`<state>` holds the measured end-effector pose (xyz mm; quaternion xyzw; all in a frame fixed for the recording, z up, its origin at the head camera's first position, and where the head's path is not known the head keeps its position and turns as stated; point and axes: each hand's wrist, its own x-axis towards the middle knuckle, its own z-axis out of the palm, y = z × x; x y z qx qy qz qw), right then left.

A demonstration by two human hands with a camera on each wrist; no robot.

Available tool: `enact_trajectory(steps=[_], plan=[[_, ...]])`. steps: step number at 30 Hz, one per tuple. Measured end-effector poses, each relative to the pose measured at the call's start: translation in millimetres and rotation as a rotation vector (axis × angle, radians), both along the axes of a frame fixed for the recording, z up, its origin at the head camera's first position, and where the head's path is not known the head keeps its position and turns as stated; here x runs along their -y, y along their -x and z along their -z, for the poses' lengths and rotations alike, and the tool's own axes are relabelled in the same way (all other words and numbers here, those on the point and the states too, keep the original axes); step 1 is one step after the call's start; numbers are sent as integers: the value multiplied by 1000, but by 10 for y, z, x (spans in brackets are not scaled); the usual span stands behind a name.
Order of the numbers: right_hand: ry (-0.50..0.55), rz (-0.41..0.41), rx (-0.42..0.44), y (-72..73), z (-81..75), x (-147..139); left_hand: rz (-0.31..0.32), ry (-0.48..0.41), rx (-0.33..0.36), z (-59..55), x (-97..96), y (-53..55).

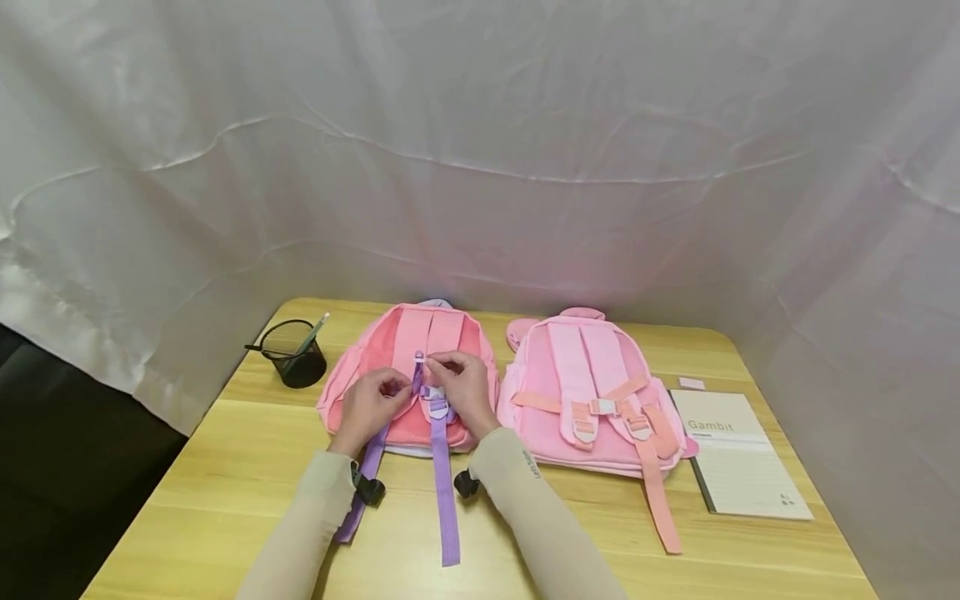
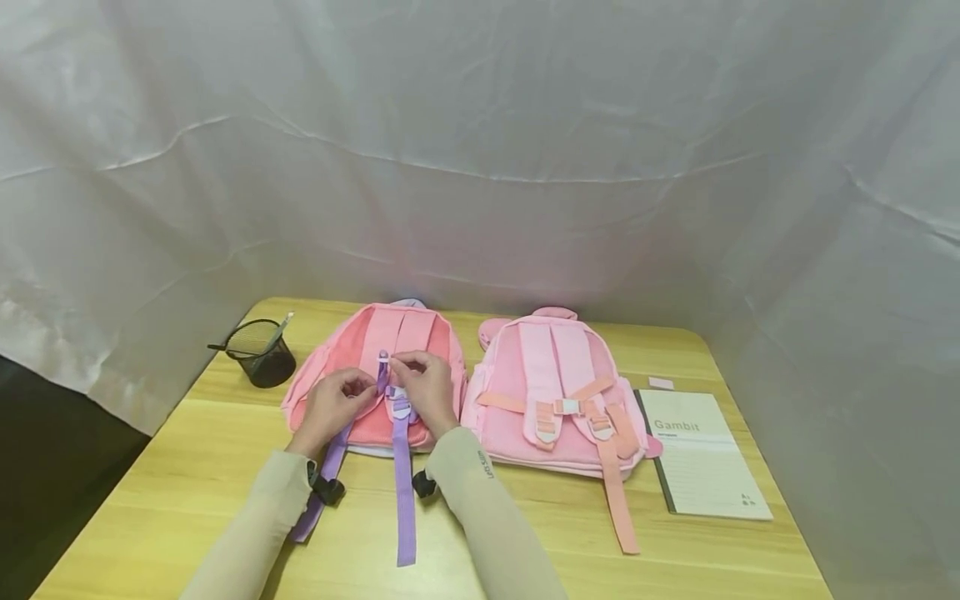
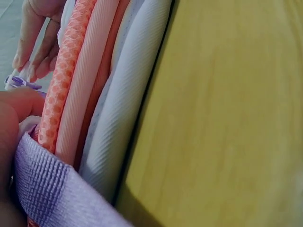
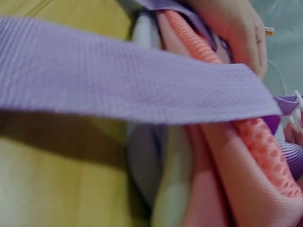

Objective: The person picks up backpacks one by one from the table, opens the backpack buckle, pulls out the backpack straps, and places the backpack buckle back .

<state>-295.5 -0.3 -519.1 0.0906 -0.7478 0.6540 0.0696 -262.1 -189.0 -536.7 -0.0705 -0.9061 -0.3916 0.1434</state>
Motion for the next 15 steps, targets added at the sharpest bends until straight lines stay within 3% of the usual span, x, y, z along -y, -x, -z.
enact_trajectory(steps=[8, 15], plan=[[21, 20, -89, 28, -89, -26, 6, 19, 18, 11, -18, -4], [1, 17, -87, 34, -105, -31, 0, -19, 47, -31, -5, -24]])
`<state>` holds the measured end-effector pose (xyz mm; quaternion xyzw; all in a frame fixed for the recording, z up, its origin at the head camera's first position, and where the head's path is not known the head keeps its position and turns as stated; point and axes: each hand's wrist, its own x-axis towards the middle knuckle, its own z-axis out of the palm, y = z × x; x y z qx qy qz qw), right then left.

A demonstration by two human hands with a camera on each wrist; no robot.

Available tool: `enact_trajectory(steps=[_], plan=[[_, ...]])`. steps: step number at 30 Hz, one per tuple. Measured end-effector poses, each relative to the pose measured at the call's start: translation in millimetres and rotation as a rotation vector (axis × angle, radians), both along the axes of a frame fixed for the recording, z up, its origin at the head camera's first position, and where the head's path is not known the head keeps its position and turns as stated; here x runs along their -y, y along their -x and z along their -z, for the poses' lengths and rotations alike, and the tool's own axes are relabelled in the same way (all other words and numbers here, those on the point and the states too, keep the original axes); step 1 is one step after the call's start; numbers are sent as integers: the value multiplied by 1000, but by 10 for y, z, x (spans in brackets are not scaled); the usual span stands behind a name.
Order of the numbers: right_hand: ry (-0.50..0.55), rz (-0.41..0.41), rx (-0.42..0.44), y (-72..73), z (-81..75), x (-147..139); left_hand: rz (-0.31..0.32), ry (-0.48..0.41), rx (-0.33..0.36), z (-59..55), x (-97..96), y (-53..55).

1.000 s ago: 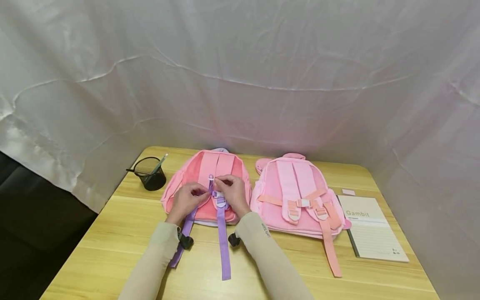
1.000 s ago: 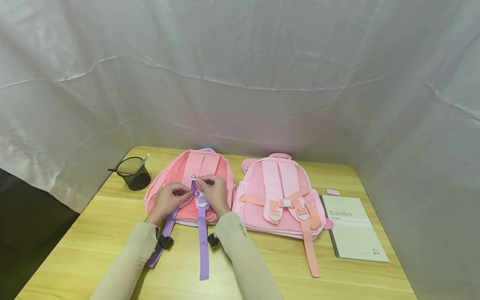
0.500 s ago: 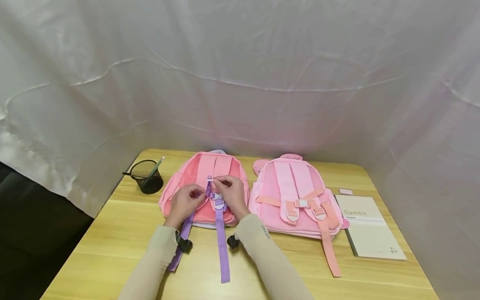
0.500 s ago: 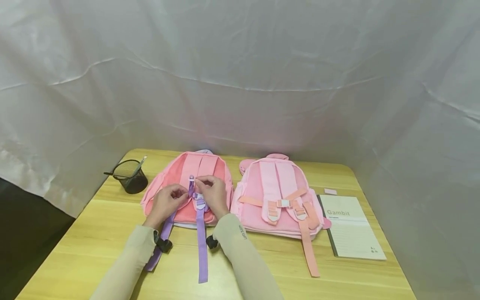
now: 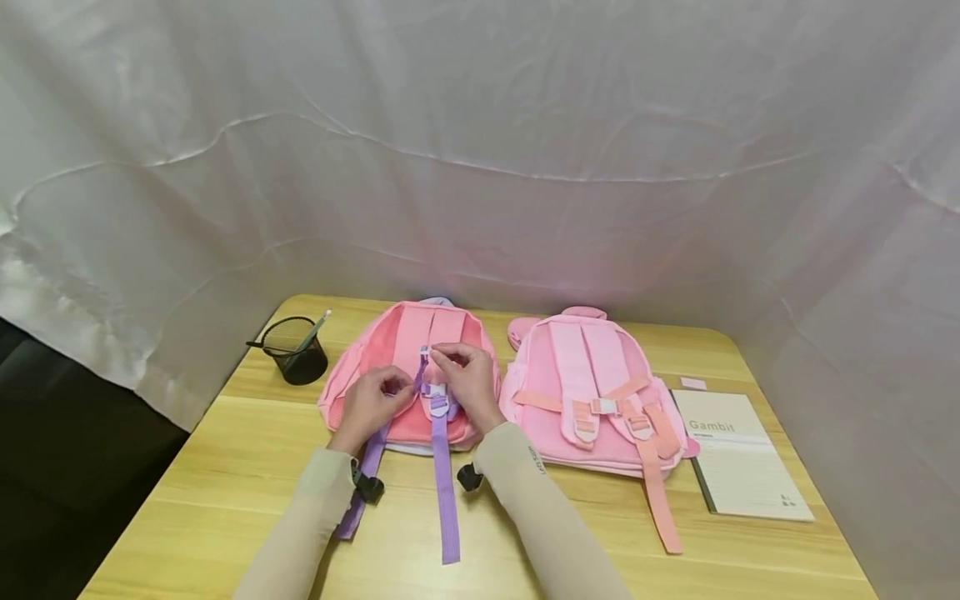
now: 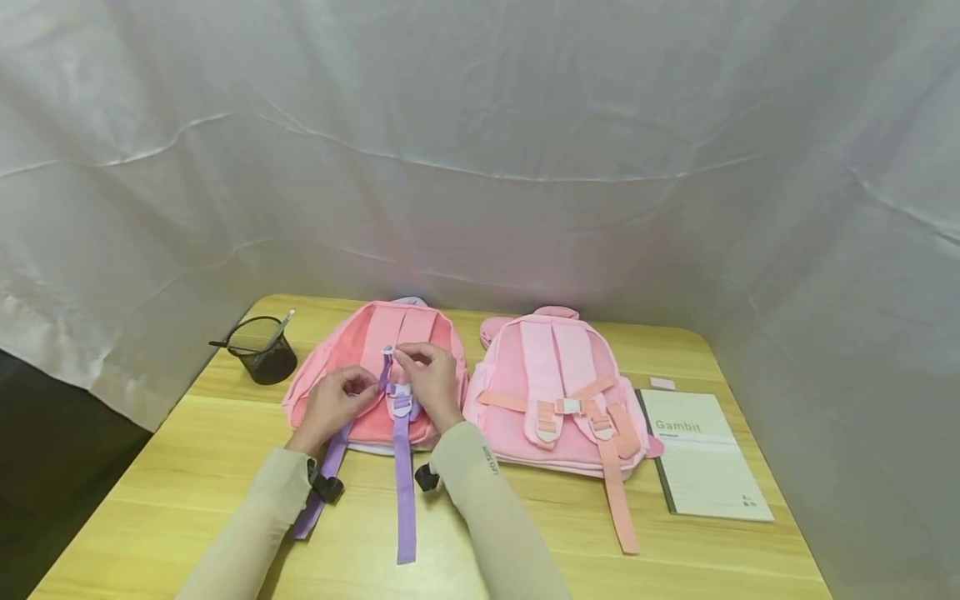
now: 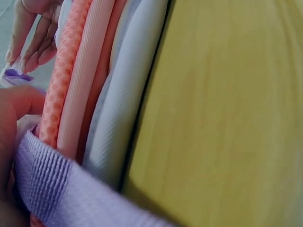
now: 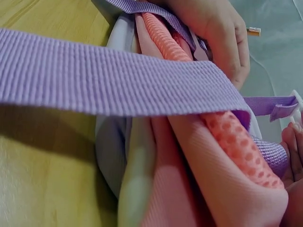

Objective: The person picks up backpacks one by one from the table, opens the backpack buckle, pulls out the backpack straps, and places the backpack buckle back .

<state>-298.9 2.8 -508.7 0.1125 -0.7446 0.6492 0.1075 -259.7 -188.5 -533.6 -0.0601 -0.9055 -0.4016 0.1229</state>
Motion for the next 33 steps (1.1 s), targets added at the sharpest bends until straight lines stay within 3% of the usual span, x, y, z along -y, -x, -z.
enact_trajectory(steps=[5, 10, 15, 24, 33], plan=[[3, -23, 41, -11, -37, -42, 21, -111, -2, -130, -27, 43], [-5, -64, 50, -14, -55, -79, 67, -294, 27, -199, -85, 179], [-26, -115, 41, -11, -52, -112, 71, -412, 73, -164, -132, 232], [-66, -240, 48, -25, 4, -89, 55, -599, 184, -79, -108, 196], [-99, -216, 9, -7, 59, -52, 95, -645, 231, -48, -79, 205]])
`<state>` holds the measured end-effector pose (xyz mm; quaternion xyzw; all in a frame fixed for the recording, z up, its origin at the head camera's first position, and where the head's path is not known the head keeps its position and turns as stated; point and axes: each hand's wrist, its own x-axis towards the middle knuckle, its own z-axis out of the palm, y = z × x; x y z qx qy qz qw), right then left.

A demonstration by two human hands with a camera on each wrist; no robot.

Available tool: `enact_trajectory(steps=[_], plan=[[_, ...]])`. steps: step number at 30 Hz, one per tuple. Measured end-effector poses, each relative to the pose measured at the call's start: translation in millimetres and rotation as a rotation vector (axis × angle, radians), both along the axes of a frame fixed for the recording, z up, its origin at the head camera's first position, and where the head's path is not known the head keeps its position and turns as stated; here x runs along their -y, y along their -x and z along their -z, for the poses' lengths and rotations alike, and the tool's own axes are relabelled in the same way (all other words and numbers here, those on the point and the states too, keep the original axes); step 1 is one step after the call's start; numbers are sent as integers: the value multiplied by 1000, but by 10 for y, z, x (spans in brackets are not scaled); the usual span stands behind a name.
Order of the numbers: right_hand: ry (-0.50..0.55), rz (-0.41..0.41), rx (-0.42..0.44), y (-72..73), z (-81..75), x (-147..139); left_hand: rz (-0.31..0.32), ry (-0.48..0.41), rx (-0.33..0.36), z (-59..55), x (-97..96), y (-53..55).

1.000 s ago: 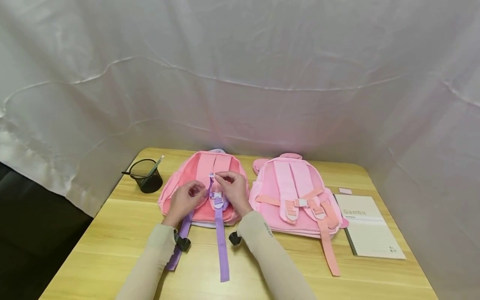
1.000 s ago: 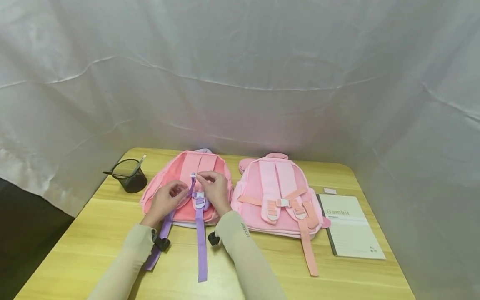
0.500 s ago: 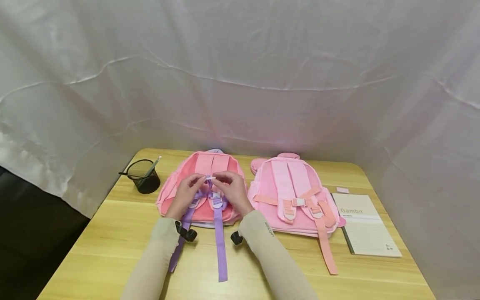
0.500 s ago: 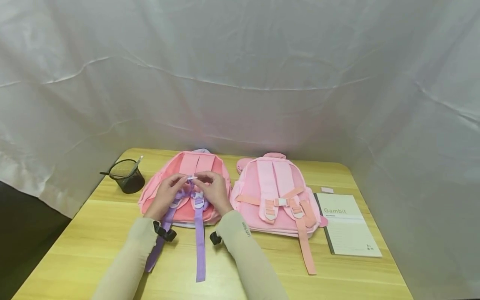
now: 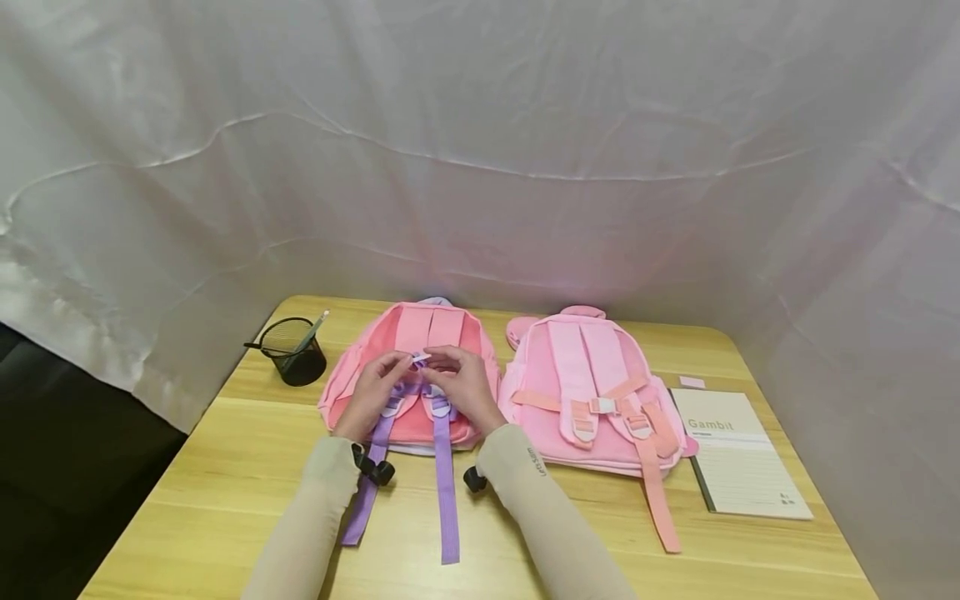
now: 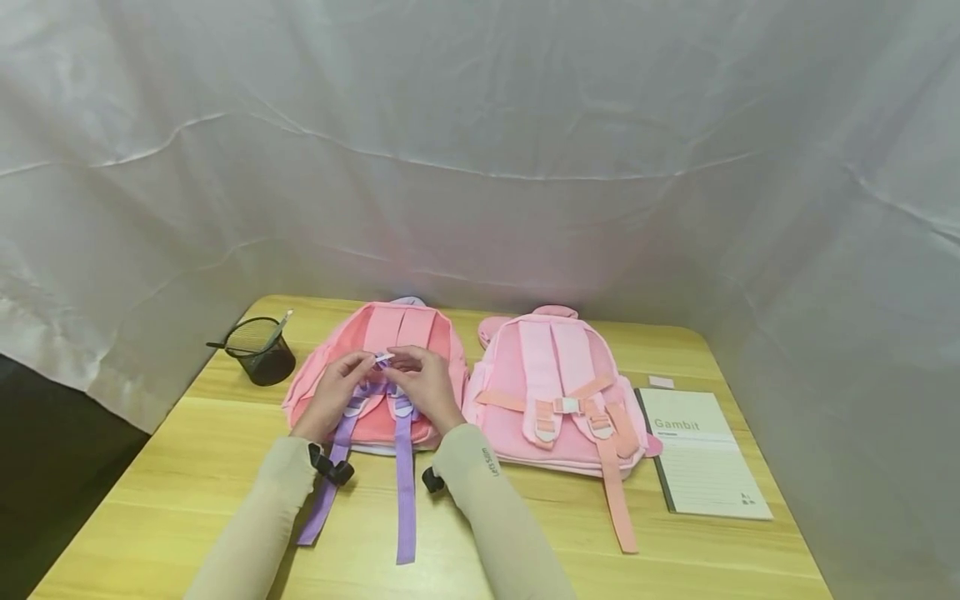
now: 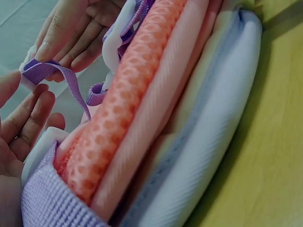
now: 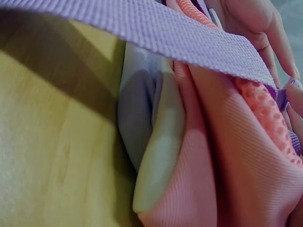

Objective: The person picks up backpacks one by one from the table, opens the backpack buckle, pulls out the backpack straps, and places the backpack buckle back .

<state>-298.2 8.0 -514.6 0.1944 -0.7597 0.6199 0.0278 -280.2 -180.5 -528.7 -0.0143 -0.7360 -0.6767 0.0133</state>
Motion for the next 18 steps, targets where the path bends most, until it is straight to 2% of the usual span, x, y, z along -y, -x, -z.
enact_trajectory(steps=[7, 12, 18], plan=[[-18, 26, -28, 3, 6, -15, 22, 7, -13, 21, -1, 7], [15, 33, -6, -6, -6, -16, 22, 30, -26, 50, 3, 14], [65, 40, 12, -6, -11, -13, -14, 93, -75, 59, -2, -1]])
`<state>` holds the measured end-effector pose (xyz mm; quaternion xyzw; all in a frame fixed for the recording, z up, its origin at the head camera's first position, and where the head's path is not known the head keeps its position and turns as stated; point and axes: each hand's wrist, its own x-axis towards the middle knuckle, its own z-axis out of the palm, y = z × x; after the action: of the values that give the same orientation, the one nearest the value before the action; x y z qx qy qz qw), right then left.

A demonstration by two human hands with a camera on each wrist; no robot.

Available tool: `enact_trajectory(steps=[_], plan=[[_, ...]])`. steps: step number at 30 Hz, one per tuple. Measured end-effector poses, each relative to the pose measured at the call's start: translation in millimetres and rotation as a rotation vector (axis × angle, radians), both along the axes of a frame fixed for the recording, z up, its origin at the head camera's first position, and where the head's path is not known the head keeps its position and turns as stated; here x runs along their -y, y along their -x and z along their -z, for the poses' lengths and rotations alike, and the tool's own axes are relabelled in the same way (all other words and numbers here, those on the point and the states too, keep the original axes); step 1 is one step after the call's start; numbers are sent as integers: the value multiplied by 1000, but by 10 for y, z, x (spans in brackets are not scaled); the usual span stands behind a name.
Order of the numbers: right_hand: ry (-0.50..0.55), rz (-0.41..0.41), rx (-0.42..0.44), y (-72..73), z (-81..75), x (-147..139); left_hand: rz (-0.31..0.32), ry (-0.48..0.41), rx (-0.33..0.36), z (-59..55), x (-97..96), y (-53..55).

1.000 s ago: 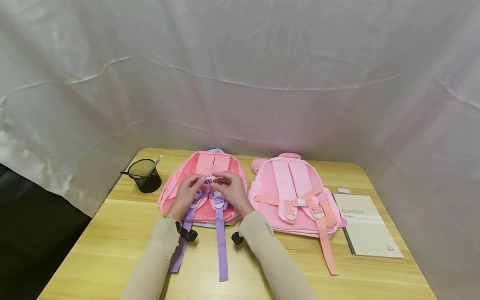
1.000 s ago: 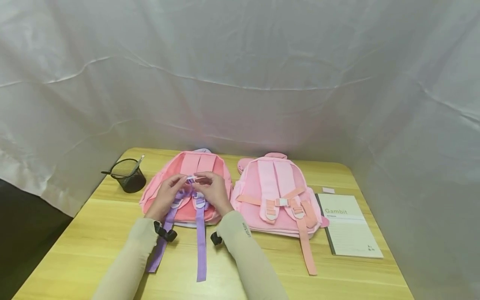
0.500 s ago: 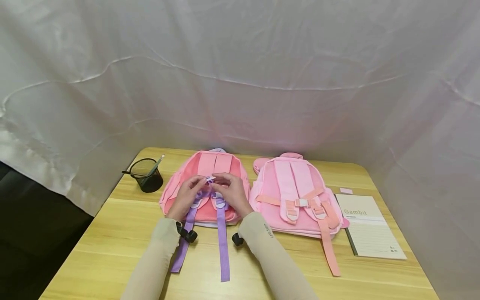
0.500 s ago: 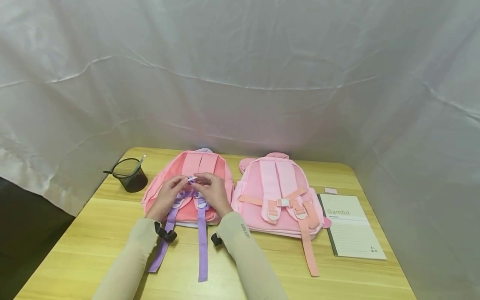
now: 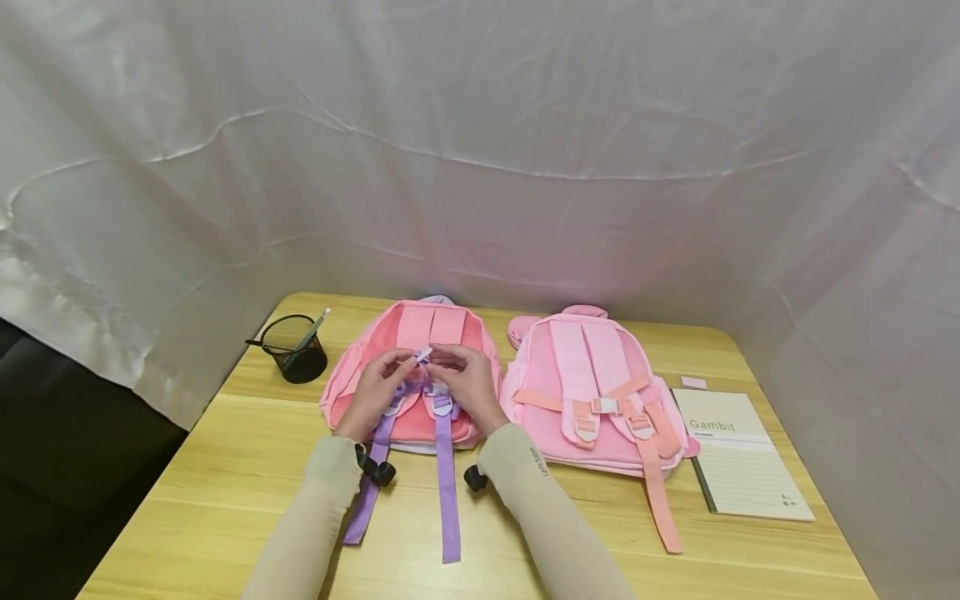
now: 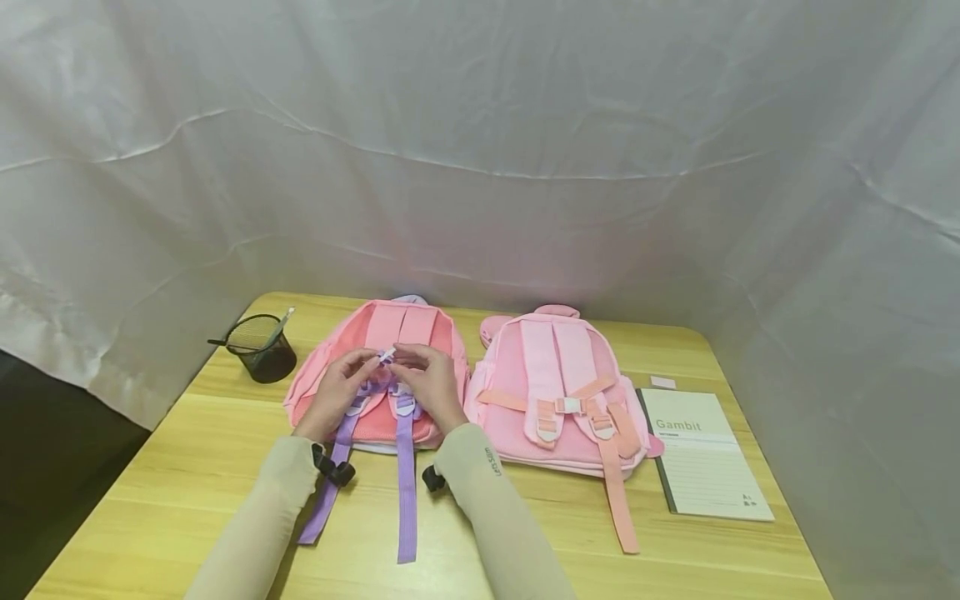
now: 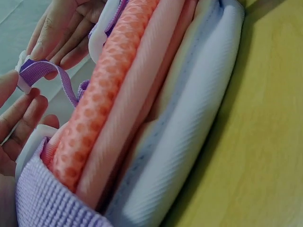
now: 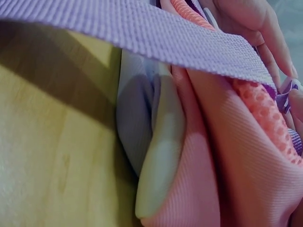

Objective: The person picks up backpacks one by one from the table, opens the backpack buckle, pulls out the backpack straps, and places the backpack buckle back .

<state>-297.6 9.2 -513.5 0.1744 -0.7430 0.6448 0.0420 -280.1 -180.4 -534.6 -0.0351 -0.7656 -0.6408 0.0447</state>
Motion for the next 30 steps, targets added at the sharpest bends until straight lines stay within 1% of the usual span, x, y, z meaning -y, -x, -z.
enact_trajectory(steps=[4, 7, 10, 13, 16, 18, 23, 27, 30], plan=[[3, -11, -1, -3, -1, 4, -6, 34, -40, -5, -9, -11], [3, -12, 0, -3, 7, 12, 20, 37, -51, -6, -14, -17], [5, -8, 7, -7, 1, 20, 42, 38, -48, -3, -15, -20], [-6, -10, 8, -53, -85, 14, 54, 57, -47, 3, -17, -20], [-13, -15, -12, -141, -219, -12, 58, 67, -35, 9, -19, -25], [8, -7, -16, -128, -184, -22, 59, 63, -33, 16, -19, -25], [49, 43, -17, 6, 48, -8, 57, 70, -27, 0, -36, -35], [64, 24, -22, 10, 41, -4, 54, 113, 3, -37, -60, -37], [82, 4, -22, 15, 42, 1, 59, 139, 7, -30, -59, -22]])
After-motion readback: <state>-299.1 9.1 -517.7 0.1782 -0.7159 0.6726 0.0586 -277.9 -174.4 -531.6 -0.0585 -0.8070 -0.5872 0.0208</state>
